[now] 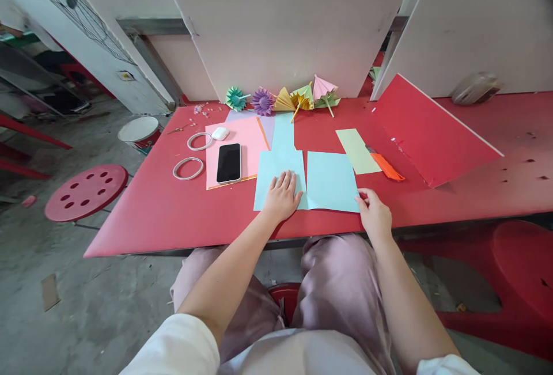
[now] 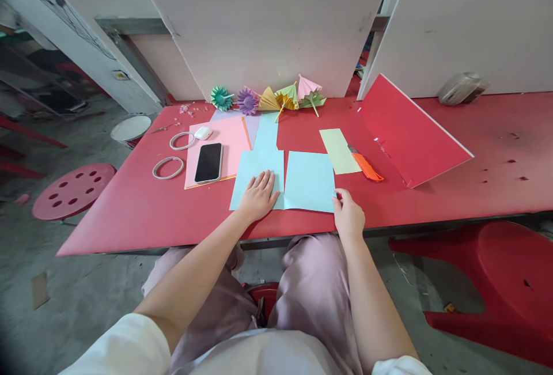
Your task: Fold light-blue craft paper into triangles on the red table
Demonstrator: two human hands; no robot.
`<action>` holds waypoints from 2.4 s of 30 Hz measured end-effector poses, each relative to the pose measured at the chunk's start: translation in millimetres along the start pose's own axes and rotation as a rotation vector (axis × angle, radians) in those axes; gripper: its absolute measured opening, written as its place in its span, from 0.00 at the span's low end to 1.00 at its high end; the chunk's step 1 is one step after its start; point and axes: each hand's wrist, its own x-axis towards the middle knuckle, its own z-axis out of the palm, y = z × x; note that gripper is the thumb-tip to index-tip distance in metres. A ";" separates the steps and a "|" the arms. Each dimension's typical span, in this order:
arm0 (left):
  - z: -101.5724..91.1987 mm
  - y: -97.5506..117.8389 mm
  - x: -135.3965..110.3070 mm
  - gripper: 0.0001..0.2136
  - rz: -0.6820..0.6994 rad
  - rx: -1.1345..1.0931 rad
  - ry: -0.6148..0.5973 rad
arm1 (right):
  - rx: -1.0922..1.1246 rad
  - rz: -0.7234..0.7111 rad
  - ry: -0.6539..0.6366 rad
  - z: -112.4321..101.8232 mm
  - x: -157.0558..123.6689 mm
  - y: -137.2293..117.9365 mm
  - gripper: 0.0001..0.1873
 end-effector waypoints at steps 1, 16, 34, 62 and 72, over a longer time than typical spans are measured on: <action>0.3 -0.2 0.0 0.28 0.001 -0.001 0.003 | 0.005 -0.008 0.005 0.3 0.4 0.7 0.16; -0.1 0.0 -0.2 0.28 -0.005 -0.015 -0.006 | 0.049 -0.041 -0.013 -1.9 2.1 4.4 0.15; -0.4 0.3 0.8 0.28 -0.014 -0.024 -0.020 | 0.051 -0.048 -0.009 -0.8 3.1 7.0 0.16; -1.0 0.6 0.1 0.28 -0.006 -0.007 -0.004 | 0.093 -0.024 0.000 -1.4 3.3 6.7 0.15; 1.1 0.4 -0.4 0.28 -0.004 -0.021 0.009 | 0.103 -0.013 -0.006 -2.2 3.3 6.7 0.15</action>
